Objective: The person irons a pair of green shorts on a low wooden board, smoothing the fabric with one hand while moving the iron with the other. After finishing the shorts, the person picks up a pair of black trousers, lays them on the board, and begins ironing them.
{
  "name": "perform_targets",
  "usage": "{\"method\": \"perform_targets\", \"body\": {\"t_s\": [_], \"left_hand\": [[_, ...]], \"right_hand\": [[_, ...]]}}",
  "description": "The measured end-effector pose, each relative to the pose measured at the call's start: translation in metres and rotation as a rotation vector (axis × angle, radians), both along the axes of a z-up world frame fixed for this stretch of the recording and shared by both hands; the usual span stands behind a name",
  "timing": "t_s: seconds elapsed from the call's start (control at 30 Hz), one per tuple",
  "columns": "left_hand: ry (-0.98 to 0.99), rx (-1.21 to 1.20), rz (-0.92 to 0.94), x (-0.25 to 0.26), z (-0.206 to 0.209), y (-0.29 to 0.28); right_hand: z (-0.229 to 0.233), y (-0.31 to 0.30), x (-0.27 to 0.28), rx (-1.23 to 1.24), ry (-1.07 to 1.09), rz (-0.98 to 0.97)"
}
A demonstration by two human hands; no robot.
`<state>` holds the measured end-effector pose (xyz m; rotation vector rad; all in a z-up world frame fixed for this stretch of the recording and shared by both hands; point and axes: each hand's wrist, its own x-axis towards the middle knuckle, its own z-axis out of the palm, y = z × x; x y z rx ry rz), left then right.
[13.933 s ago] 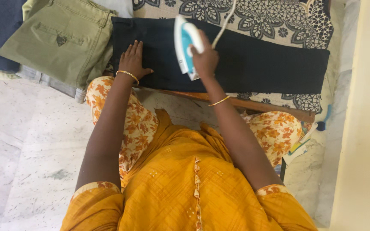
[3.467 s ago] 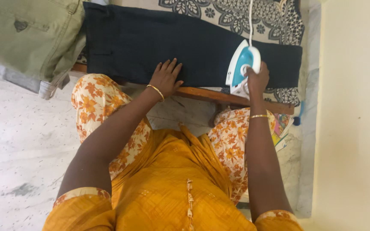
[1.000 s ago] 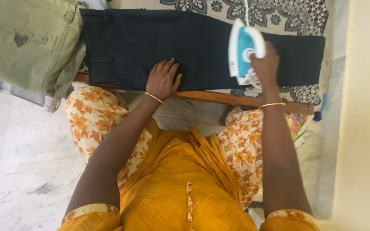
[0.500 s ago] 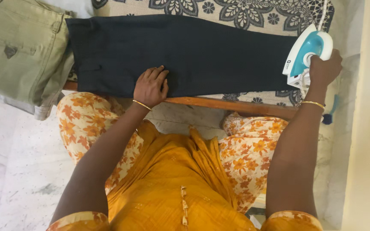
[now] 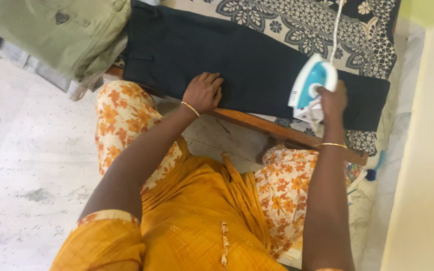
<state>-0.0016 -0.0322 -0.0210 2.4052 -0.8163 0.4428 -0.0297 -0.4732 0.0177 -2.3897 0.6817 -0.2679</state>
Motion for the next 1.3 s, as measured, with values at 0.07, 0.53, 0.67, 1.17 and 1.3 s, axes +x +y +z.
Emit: {"method": "perform_targets", "body": {"t_s": [0.07, 0.53, 0.67, 1.17, 1.3], "left_hand": [[0.016, -0.037, 0.02, -0.004, 0.0, -0.001], [1.178, -1.074, -0.112, 0.021, 0.015, -0.132], [1.402, -1.273, -0.242, 0.026, 0.017, -0.157], [1.624, -1.176, -0.102, 0.005, 0.016, -0.245], [1.528, -1.069, 0.052, 0.011, 0.016, -0.265]], "right_hand": [[0.014, 0.059, -0.004, 0.087, -0.096, 0.102], [0.024, 0.164, -0.006, 0.342, -0.316, 0.746], [0.038, 0.155, -0.026, -0.018, -0.294, 0.745], [0.062, 0.098, -0.063, -0.307, -0.129, 0.598], [0.067, 0.092, -0.064, -0.349, -0.182, 0.51]]}}
